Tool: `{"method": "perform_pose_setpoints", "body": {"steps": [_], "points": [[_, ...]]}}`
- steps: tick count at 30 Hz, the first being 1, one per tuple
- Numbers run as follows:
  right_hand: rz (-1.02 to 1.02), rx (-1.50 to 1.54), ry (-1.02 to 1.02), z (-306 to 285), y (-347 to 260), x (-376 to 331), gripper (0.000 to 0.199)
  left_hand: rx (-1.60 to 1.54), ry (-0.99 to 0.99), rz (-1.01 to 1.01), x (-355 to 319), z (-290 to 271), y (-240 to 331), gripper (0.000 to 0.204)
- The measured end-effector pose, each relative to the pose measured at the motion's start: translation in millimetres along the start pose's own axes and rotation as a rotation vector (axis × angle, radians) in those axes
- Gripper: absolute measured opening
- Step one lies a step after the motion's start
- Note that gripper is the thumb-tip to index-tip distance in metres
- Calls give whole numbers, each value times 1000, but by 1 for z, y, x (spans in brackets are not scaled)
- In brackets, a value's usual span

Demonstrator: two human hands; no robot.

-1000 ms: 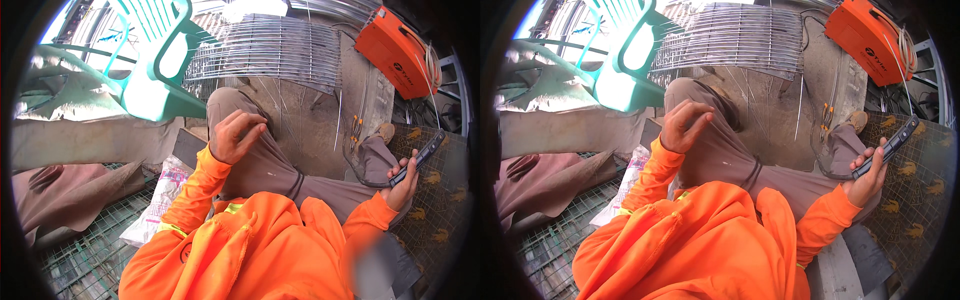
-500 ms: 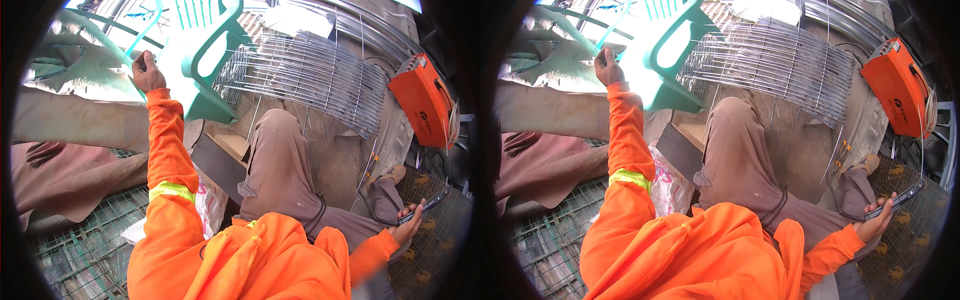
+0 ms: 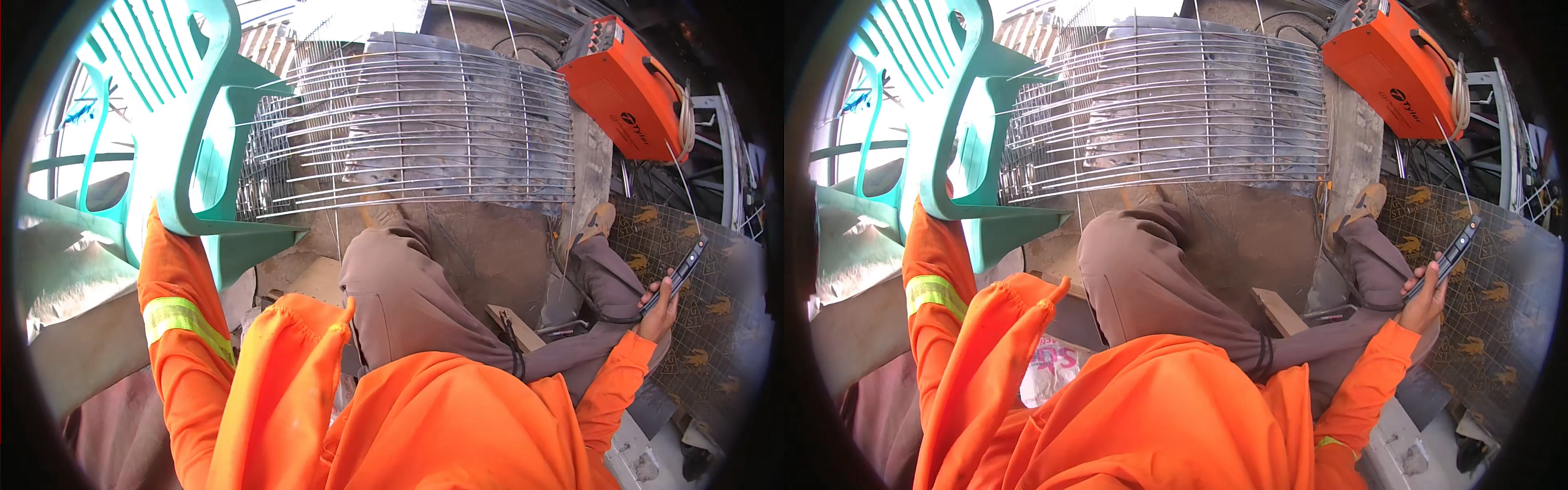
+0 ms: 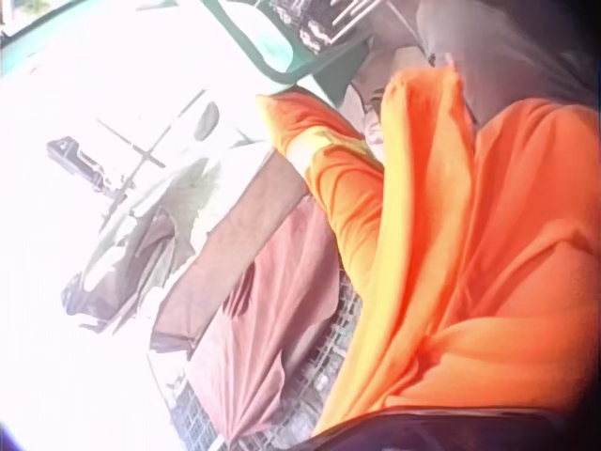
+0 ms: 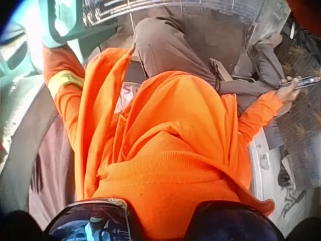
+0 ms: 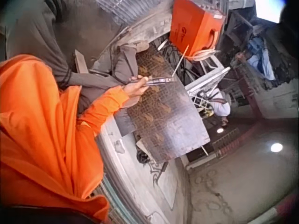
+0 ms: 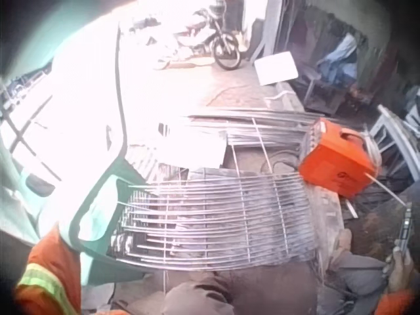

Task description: Welding metal rods to create or repair a grid structure.

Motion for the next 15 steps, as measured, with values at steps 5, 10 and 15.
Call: {"method": "perform_pose_setpoints", "body": {"steps": [5,10,15], "points": [[0,-3,-60,10,-7,3,43,112,2,53,15,-13,-26,25],[-23,-10,-116,35,-23,-4,44,190,10,146,4,-22,-66,25],[-25,3,-134,37,-32,-10,42,307,32,259,-29,-99,-147,24]]}}
Point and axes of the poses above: each hand's wrist, its own x-axis towards the middle knuckle, its own z-axis out of the palm, y = z × x, the point moved 3 cm from there along x, towards the middle knuckle, and after that the axes turned 1 degree about -x, right-handed, at the moved point
